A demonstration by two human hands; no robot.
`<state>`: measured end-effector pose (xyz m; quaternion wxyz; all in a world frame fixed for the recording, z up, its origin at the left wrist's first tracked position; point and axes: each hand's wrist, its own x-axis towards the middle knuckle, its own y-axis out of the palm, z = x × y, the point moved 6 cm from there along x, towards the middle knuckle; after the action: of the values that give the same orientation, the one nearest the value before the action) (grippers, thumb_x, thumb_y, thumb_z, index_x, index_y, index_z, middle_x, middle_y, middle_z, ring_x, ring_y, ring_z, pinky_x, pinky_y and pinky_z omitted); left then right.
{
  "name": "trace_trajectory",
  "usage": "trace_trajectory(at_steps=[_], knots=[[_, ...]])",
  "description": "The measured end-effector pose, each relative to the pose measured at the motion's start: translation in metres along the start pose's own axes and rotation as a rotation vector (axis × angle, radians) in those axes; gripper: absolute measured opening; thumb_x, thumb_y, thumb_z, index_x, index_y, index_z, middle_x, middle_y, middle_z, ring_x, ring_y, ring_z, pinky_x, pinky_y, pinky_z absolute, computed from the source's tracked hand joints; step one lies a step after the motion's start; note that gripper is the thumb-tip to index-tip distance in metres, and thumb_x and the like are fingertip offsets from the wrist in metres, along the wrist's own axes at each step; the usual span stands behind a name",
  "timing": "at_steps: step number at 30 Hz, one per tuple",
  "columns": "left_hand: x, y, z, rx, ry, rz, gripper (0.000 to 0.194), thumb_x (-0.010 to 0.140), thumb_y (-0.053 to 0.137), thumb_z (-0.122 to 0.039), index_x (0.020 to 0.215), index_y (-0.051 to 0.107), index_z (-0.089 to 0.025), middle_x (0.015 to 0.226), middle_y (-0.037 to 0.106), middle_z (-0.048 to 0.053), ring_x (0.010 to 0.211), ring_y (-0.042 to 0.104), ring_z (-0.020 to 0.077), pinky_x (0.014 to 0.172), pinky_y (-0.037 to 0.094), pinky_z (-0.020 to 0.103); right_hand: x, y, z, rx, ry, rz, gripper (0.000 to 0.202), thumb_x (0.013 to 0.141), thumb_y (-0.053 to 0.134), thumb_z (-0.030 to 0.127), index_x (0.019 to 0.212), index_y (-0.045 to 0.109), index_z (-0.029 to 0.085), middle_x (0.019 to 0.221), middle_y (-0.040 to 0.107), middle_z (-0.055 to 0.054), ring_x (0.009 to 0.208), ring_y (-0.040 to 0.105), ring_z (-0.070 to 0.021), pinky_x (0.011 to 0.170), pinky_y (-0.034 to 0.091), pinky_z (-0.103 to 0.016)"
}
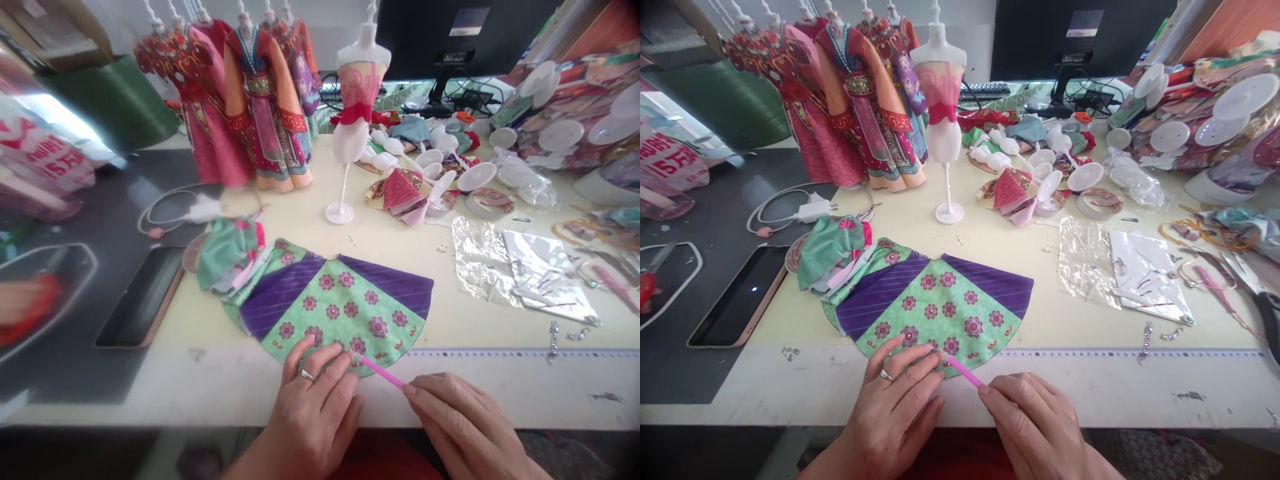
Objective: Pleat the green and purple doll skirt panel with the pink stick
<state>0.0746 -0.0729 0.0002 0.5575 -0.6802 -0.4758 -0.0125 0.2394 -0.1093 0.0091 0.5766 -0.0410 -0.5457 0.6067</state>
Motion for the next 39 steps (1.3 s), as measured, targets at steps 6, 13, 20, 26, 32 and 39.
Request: trace_trajectory(at_steps=[6, 13, 20, 26, 32, 39], knots=[[0.0003, 0.0, 0.0007, -0.008, -0.003, 0.003, 0.015, 0.085, 0.055, -0.012, 0.093, 0.067, -0.012, 0.1, 0.072, 0.008, 0.099, 0.062, 0.0238, 0.104, 0.033, 0.047, -0.0053, -0.0043, -0.0034, -0.061, 0.011, -0.028, 0.028, 0.081, 0.051, 0.001, 0.102, 0.064, 0.014, 0.082, 0.068, -0.008, 0.071, 0.065, -0.0142, 0.062, 0.055, -0.024], [-0.0006, 0.0007, 0.0013, 0.001, 0.002, 0.005, 0.014, 0.085, 0.055, -0.012, 0.094, 0.066, -0.012, 0.101, 0.071, 0.008, 0.1, 0.061, 0.0238, 0.104, 0.034, 0.047, -0.0022, -0.0031, -0.0031, -0.12, -0.011, -0.028, 0.023, 0.082, 0.051, 0.003, 0.099, 0.064, 0.013, 0.082, 0.068, -0.009, 0.073, 0.063, -0.0146, 0.064, 0.054, -0.024], [-0.0019, 0.0022, 0.0014, 0.016, 0.009, 0.015, 0.015, 0.086, 0.054, -0.014, 0.095, 0.066, -0.013, 0.101, 0.071, 0.008, 0.101, 0.061, 0.0239, 0.104, 0.034, 0.048, 0.0026, -0.0049, -0.0034, -0.157, 0.0, -0.037, 0.025, 0.083, 0.049, 0.005, 0.098, 0.064, 0.019, 0.078, 0.069, -0.005, 0.067, 0.065, -0.0141, 0.061, 0.055, -0.024], [-0.0011, 0.0038, 0.0014, 0.018, 0.015, 0.021, 0.016, 0.086, 0.054, -0.013, 0.095, 0.067, -0.011, 0.102, 0.071, 0.009, 0.101, 0.061, 0.0248, 0.104, 0.034, 0.048, 0.0021, -0.0033, -0.002, -0.16, -0.015, -0.037, 0.025, 0.083, 0.05, 0.006, 0.098, 0.065, 0.019, 0.078, 0.07, -0.005, 0.068, 0.066, -0.0148, 0.061, 0.055, -0.025], [-0.0017, 0.0034, 0.0004, 0.009, 0.021, 0.02, 0.015, 0.085, 0.055, -0.012, 0.094, 0.067, -0.01, 0.102, 0.071, 0.01, 0.101, 0.061, 0.0252, 0.103, 0.034, 0.048, 0.0007, -0.0031, -0.0008, -0.163, -0.026, -0.029, 0.026, 0.082, 0.049, 0.005, 0.098, 0.065, 0.018, 0.077, 0.069, -0.006, 0.068, 0.065, -0.0147, 0.062, 0.055, -0.025], [-0.0009, 0.0033, 0.0005, 0.029, 0.017, 0.019, 0.015, 0.086, 0.054, -0.013, 0.095, 0.067, -0.012, 0.102, 0.072, 0.009, 0.1, 0.061, 0.0244, 0.103, 0.035, 0.048, -0.0026, -0.004, -0.0019, -0.138, -0.021, -0.033, 0.025, 0.082, 0.051, 0.006, 0.098, 0.065, 0.018, 0.077, 0.069, -0.006, 0.067, 0.065, -0.0151, 0.062, 0.056, -0.026]])
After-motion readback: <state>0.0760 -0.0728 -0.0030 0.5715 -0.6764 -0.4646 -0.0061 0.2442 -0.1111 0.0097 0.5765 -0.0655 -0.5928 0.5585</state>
